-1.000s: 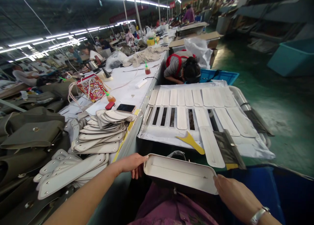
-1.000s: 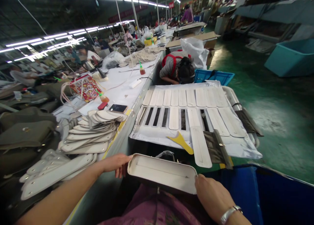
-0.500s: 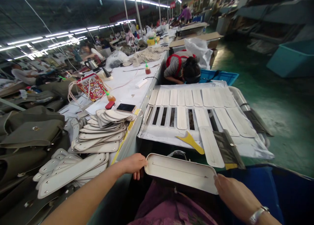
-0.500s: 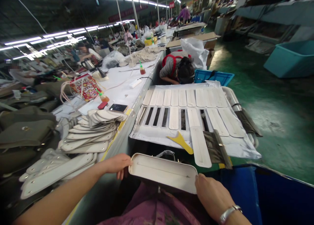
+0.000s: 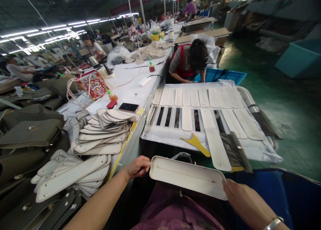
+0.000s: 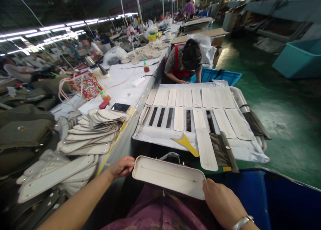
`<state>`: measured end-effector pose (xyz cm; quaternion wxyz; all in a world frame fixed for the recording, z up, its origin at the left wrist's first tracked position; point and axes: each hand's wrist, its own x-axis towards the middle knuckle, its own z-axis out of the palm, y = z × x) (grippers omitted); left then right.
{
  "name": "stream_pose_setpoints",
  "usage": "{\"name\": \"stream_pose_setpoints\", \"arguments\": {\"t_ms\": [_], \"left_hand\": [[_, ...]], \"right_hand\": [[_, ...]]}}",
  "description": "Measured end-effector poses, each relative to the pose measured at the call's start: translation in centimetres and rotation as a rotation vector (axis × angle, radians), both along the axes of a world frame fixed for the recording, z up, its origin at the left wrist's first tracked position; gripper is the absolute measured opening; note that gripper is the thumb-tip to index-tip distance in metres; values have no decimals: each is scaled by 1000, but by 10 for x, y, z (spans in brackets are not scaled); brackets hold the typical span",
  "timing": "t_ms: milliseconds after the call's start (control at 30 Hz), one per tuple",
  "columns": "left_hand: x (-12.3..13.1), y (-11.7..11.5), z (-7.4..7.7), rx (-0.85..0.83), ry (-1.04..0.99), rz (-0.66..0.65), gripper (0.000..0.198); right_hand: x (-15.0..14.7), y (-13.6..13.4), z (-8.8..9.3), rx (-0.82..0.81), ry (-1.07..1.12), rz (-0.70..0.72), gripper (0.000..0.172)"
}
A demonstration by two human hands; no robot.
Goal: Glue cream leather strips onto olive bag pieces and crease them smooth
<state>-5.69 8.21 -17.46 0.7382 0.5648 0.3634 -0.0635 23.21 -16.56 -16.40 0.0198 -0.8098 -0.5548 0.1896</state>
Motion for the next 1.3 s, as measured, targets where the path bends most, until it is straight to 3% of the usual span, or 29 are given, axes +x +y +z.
{"name": "stream_pose_setpoints", "arguments": {"t_ms": [167,333,500,700,800,867,900,933,1000,1067,1167,1300], "left_hand": [[0,6,-1,2,31,-62,41],[3,17,10,88,94,-193,43],[11,24,25,263,195,-311,40],[18,12,34,432,288,-354,36],[20,0,44,589,301,-394,32],[25,-13,51,886,435,-489,32],[30,-23,53,992,485,-477,29],[37,-36,55,1092,438,-455,25],[58,-66,56,1235,120,-471,28],[83,-97,52,1236,-141,-667,46],[115,-126,41,1246,-163,-915,61],[126,-129,36,1268,-102,-983,62]], "right_hand": [[3,-4,-9,-34,46,66,20],[2,-6,-12,-22,61,13,22],[2,-3,-9,-105,135,7,26],[0,4,5,-180,61,-16,26],[-6,5,20,-193,36,62,24],[-9,5,27,-184,123,-79,27],[-10,6,29,-171,176,-178,29],[-11,7,29,-157,220,-265,31],[-12,7,30,-142,280,-365,31],[-13,7,29,-153,341,-392,29],[-13,4,27,-185,518,-436,37],[-13,-8,23,-207,849,-556,61]]}}
